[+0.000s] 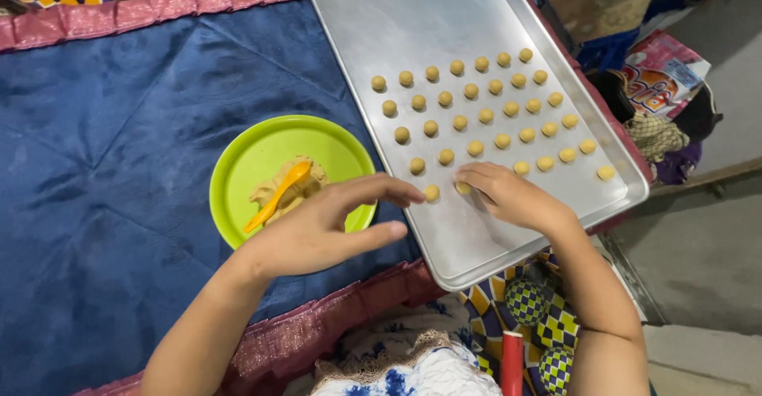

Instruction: Forming small balls of dough by hand and arranging them on a baking sheet

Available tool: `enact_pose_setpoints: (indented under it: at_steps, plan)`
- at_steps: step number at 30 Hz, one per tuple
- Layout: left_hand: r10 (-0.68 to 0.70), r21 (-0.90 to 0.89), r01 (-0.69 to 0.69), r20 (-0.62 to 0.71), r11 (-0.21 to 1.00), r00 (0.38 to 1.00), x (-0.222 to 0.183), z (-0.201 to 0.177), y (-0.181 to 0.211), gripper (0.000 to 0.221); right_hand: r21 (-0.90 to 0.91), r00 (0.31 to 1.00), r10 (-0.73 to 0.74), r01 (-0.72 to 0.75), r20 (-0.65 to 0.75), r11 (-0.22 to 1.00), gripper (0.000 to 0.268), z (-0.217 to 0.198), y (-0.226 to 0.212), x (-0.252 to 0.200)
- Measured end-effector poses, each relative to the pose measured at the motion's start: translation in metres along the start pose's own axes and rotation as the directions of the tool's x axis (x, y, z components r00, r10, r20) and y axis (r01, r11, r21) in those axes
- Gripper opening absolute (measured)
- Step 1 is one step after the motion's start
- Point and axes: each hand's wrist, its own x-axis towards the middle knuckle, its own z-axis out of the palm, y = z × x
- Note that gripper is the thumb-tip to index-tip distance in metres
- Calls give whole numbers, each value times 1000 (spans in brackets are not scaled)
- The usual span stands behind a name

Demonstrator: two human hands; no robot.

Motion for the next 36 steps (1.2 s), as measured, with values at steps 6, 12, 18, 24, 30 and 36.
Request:
enact_pose_setpoints:
  at_steps: [6,12,18,24,30,36]
  plan:
    - [196,396,-59,-316,916,928,-19,-8,33,30,-14,994,-88,89,67,996,52,12,-28,14]
    - [278,660,134,-480,739,832,-49,-31,-17,31,-14,984,-114,117,136,993,52,5,-28,20]
    - [3,731,549,-602,405,799,-63,-35,-127,26,-140,954,-300,299,16,944,36,22,-42,77]
    - [302,774,590,-633,229,713,-62,-24,-149,10,-233,938,-334,306,-91,923,80,99,-59,150]
    - [111,489,569,-814,661,571,-79,-30,-133,20,-394,962,-271,233,-43,889,87,130,-77,163]
    - [140,279,222,-861,934,489,-77,-31,-138,11,-368,957,-280,233,-79,900,63,138,-75,162]
